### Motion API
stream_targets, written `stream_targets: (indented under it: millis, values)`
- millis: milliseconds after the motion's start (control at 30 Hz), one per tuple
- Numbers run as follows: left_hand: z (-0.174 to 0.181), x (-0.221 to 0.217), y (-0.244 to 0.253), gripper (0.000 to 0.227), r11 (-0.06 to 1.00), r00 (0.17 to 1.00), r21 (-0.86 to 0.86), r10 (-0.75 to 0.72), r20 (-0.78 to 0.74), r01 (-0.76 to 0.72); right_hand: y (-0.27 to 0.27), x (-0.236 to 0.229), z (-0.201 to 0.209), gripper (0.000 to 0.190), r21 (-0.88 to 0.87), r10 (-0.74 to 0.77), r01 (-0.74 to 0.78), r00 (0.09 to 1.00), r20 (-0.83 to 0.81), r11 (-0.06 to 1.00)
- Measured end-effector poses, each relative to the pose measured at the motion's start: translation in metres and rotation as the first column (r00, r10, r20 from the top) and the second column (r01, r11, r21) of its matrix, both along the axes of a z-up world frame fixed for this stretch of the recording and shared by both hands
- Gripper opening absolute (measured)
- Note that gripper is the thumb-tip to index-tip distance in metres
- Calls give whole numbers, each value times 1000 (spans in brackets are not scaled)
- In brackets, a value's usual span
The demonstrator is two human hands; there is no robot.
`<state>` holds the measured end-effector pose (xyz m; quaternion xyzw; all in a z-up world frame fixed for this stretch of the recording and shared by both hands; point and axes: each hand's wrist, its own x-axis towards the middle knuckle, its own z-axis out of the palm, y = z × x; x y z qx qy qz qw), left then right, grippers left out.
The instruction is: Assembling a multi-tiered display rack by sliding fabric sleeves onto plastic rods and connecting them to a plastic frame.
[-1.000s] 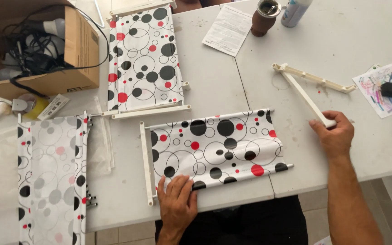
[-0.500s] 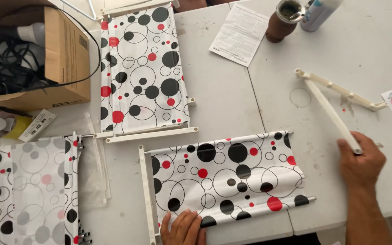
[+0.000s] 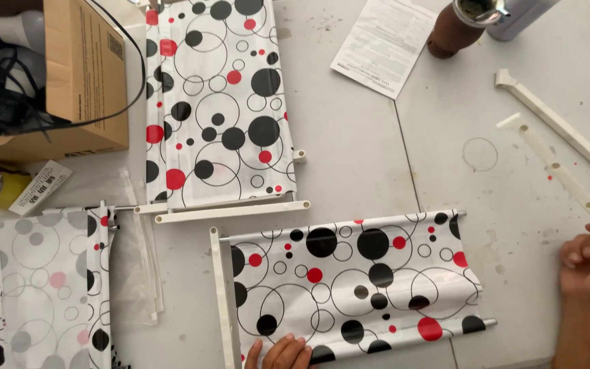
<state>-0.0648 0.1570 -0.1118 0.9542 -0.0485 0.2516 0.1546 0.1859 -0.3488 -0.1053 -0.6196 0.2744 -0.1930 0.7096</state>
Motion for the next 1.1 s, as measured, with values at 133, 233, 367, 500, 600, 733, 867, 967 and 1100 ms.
stream_targets:
  millis: [133, 233, 367, 500, 600, 733, 867, 967, 1100]
  values:
    - [0, 10, 4, 20, 998, 992, 39, -62, 114, 58, 24, -6, 27, 37, 159, 89, -94, 995, 40, 983]
    - [21, 22, -3, 10, 999, 974, -47, 30, 226, -20, 30, -9, 34, 43, 181, 315, -350, 929, 195, 919]
    - [53, 27, -6, 15, 990, 978, -143, 16, 206, 14, 34, -6, 34, 39, 195, 510, -588, 793, 334, 785]
    - [70, 22, -11, 13, 979, 985, -205, 36, 166, -2, 51, -4, 40, 19, 143, 485, -542, 821, 301, 828]
    - [76, 21, -9, 12, 987, 989, -161, 7, 148, 17, 72, -10, 50, 36, 106, 410, -447, 876, 256, 888]
    - [73, 20, -11, 13, 989, 986, -146, 0, 164, 25, 90, -26, 51, 41, 154, 507, -575, 797, 328, 804]
    - [72, 14, -10, 18, 991, 995, -129, -20, 96, 32, 108, -44, 59, 24, 239, 452, -497, 864, 221, 834]
    - [69, 12, -8, 21, 993, 997, -114, -6, 78, 15, 111, -45, 61, 16, 310, 433, -507, 857, 280, 804]
    - [66, 10, -1, 21, 994, 1000, -107, 28, 9, -27, 124, -58, 85, 28, 277, 419, -474, 877, 235, 836]
